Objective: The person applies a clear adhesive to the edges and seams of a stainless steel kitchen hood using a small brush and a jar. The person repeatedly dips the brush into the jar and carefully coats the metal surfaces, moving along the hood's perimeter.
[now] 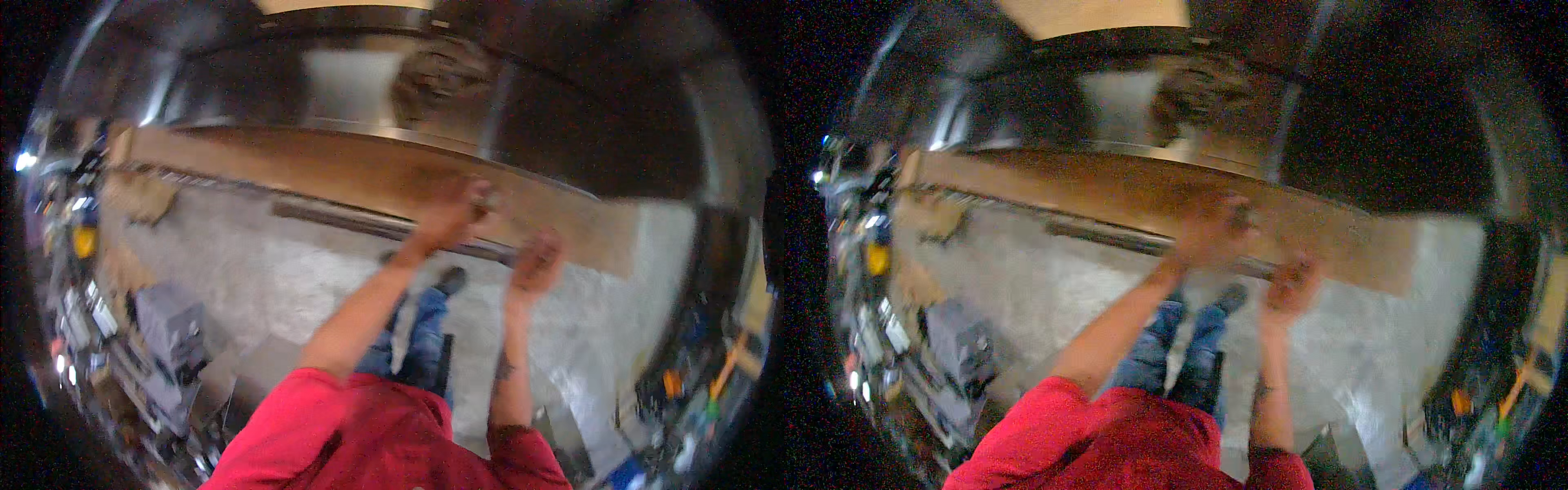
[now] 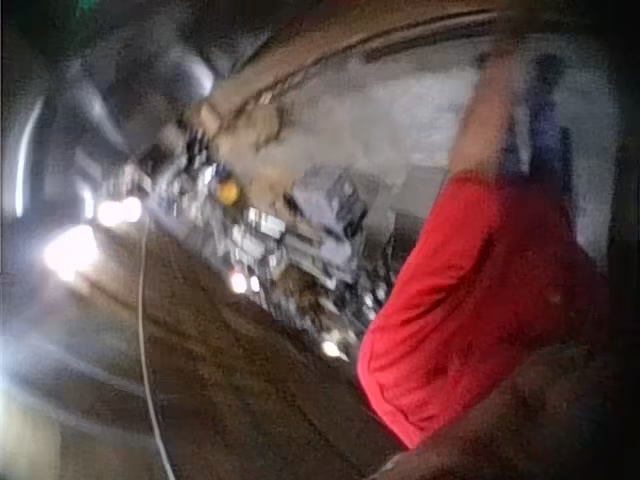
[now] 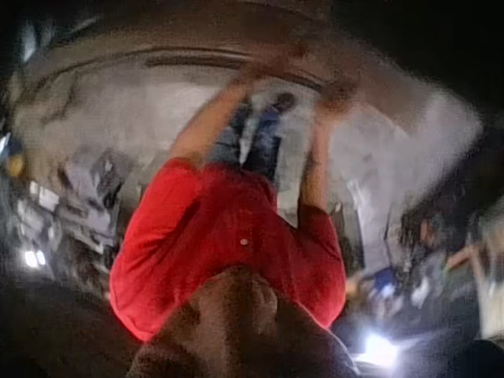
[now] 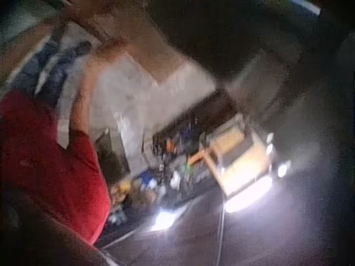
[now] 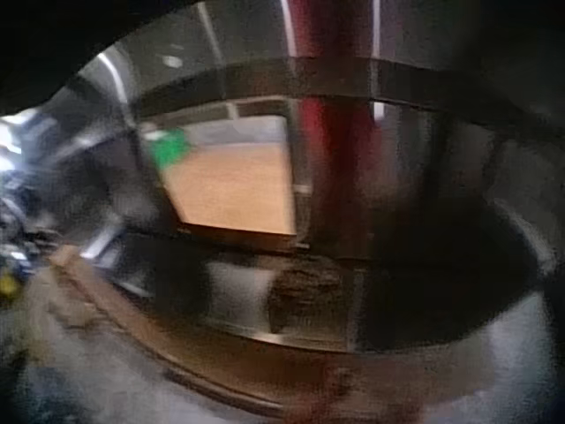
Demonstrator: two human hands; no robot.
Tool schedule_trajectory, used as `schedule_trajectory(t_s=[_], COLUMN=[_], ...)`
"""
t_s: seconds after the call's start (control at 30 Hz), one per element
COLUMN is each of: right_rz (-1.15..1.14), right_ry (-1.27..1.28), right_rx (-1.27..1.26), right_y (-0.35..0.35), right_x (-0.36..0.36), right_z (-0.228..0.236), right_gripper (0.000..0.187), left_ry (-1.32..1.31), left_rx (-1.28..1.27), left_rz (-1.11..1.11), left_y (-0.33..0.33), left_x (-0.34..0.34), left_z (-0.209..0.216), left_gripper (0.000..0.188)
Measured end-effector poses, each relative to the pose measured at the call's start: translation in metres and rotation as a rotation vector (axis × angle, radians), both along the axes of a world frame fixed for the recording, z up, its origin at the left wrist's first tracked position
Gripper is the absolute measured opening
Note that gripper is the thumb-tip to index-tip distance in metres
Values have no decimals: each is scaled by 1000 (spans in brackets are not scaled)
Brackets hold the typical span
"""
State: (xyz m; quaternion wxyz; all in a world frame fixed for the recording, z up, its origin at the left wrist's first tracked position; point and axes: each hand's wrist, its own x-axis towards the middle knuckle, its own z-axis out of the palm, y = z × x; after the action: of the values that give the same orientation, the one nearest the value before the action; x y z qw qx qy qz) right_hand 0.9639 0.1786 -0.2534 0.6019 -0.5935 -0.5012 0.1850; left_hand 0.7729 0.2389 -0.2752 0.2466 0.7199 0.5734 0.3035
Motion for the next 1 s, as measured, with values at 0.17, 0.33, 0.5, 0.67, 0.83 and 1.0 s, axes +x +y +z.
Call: schedule_trajectory(t_s=[0.17,0.33,0.5,0.67,0.83,1.0], right_rz=[24,55,84,127,101,-12], right_ry=[-635,-585,-573,-558,-562,-526], right_rx=[-87,-234,-231,-199,-130,-17], right_y=[3,8,17,19,19,20], right_x=[-29,-33,-35,-35,-36,-20], right_z=[54,41,35,35,49,60], right_gripper=[11,10,13,13,12,12], left_ry=[-161,-47,-10,25,-58,-168], left_rx=[69,126,103,104,103,-24], left_rz=[-29,-78,-57,-66,-48,-13], left_y=[-2,3,3,5,4,-1], left_x=[-1,-5,-4,-6,-4,-1], left_z=[-9,2,1,4,0,-20], left_gripper=[66,67,68,68,67,63])
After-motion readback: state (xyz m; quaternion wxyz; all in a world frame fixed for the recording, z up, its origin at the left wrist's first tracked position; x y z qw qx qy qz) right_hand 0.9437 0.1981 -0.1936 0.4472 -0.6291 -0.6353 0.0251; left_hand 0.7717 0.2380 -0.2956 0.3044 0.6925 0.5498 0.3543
